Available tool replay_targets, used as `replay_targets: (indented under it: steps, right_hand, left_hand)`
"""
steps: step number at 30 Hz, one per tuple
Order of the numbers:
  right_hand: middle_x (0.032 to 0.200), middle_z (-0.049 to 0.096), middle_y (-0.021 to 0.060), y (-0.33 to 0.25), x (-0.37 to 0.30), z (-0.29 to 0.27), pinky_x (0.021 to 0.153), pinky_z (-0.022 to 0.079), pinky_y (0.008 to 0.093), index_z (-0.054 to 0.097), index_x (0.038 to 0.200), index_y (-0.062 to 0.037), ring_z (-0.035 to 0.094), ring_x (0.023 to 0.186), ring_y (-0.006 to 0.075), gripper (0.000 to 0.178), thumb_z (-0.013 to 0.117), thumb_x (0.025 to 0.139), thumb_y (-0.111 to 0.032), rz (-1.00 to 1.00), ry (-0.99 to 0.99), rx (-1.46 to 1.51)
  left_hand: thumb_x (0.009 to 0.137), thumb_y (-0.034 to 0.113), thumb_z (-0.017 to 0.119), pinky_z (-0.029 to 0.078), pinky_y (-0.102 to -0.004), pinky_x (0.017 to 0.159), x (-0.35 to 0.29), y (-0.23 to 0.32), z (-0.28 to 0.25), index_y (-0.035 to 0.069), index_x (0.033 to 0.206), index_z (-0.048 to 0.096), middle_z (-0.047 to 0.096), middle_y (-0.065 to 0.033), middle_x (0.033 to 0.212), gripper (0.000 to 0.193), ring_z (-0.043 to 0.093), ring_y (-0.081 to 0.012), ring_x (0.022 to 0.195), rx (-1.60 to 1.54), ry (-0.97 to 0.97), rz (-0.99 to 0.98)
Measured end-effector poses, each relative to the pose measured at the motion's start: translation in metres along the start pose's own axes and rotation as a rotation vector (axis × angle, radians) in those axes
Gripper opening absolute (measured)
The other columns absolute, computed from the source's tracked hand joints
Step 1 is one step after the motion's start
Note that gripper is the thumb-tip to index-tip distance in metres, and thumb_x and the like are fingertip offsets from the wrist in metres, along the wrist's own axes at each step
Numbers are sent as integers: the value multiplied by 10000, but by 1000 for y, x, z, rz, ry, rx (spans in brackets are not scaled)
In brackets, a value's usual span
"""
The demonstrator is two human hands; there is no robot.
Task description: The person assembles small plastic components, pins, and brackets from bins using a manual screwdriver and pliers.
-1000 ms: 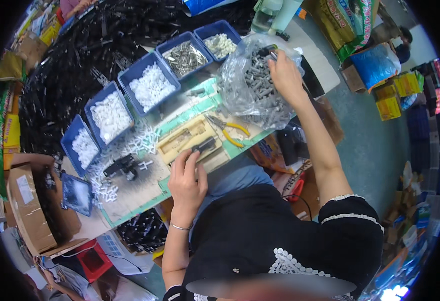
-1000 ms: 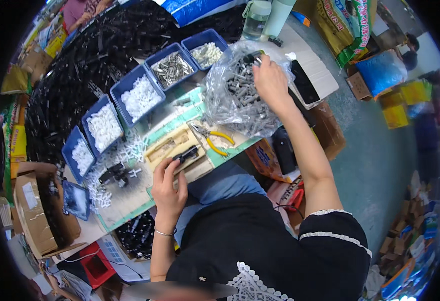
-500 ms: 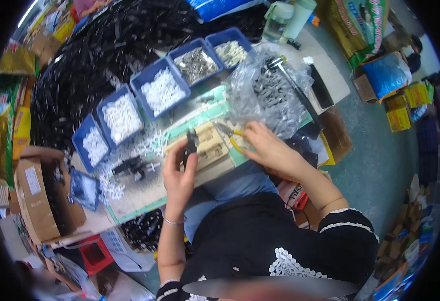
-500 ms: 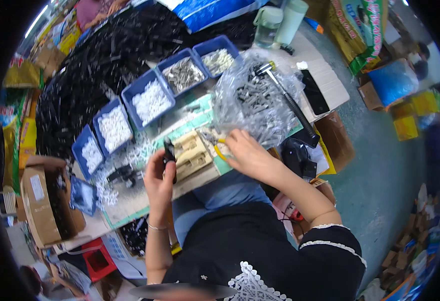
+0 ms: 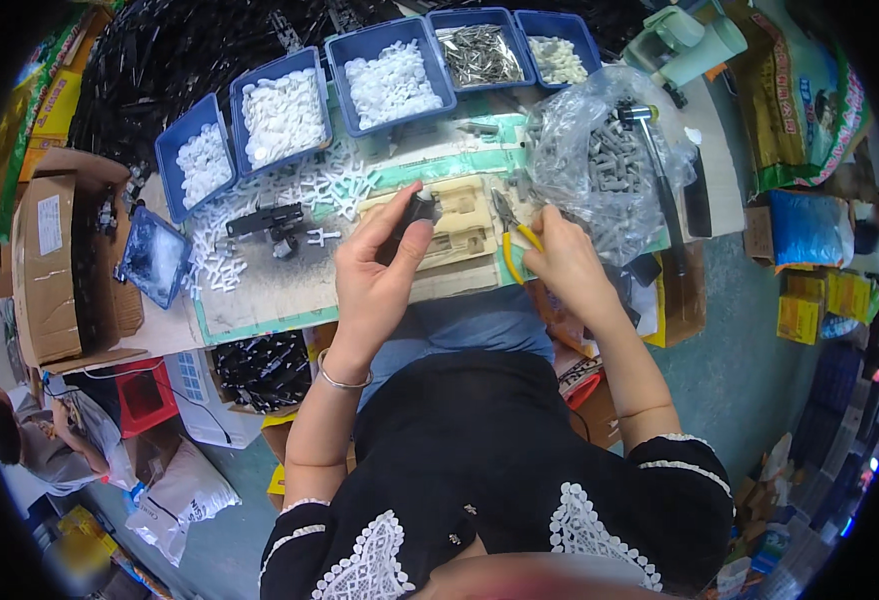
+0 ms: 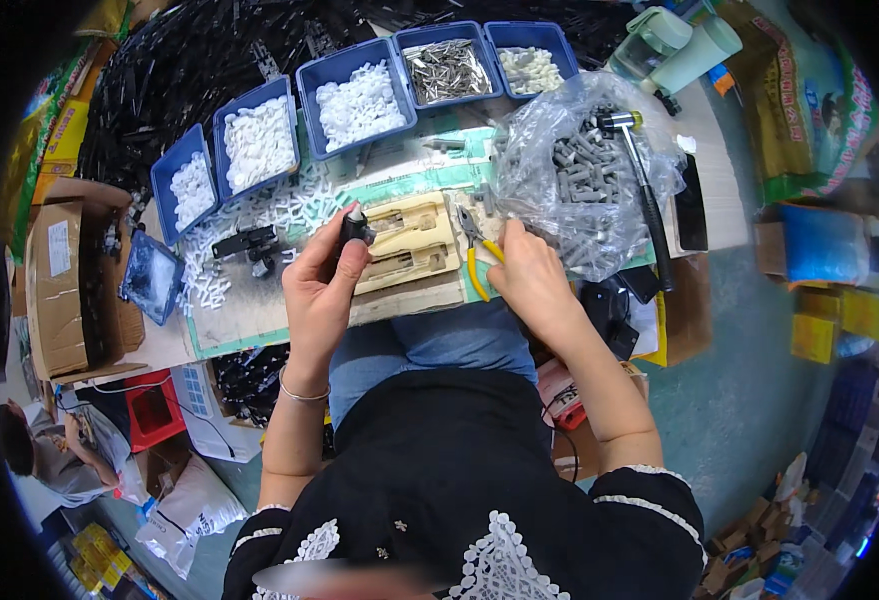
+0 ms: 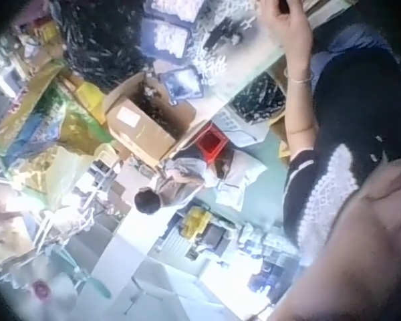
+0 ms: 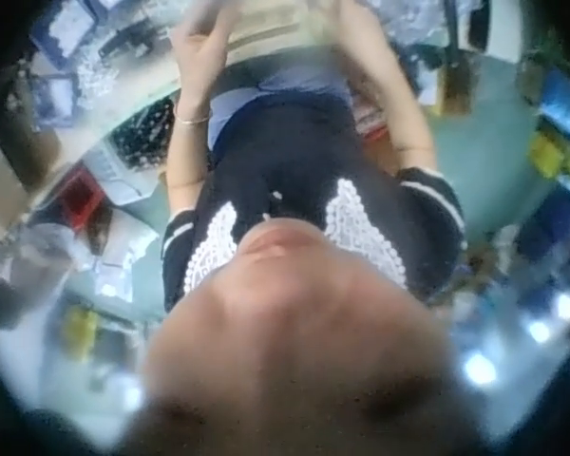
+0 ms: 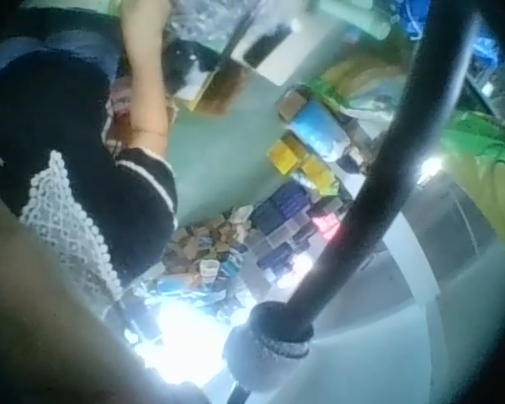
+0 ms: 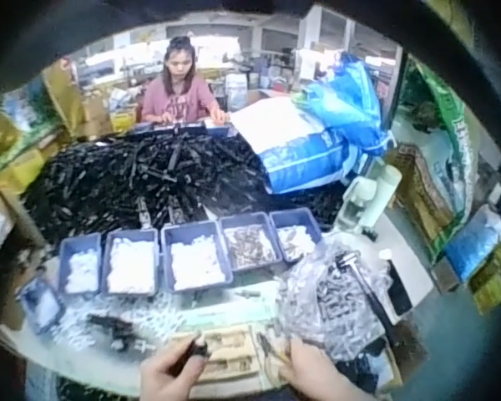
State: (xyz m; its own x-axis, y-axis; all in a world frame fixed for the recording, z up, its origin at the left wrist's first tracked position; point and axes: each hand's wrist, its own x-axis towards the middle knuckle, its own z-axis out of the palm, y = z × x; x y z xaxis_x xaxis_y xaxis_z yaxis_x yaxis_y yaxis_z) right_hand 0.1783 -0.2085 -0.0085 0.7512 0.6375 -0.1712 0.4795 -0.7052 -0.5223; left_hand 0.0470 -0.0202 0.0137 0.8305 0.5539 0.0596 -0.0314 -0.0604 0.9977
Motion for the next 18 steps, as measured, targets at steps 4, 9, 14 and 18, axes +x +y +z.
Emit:
replay_targets:
  steps: [4,9,14,18]
  right_hand:
    - [936,611,226,-6,-2,-4,726,472,405,551,738,59,599,756,379,99,575,727,-37,216,-217,123]
    - [1008,601,100,-14,-16,-4,870,393,266,629,770,35,543,977,169,200,614,754,-163,-25,-41,1088]
    - [868,513,51,-30,-18,-9,740,404,256,554,692,10,536,879,139,223,642,789,-170,-96,-562,1233]
    - [954,496,114,-58,-21,-16,778,394,303,498,678,18,517,917,227,271,657,791,-171,-357,-367,721]
  left_hand:
    - [797,96,688,443,-292,627,0,14,1,45,1103,641,608,-96,821,314,573,-196,719,380,64,315]
    - [806,75,665,460,-296,633,1,14,-2,12,999,641,617,-118,832,205,592,-252,717,561,108,450]
    - [824,40,628,465,-264,659,-4,10,-4,-16,1028,632,645,-118,860,212,614,-173,736,135,29,130]
    - [825,38,631,461,-248,655,-7,9,-6,-27,1029,630,653,-111,853,214,605,-134,739,64,47,152]
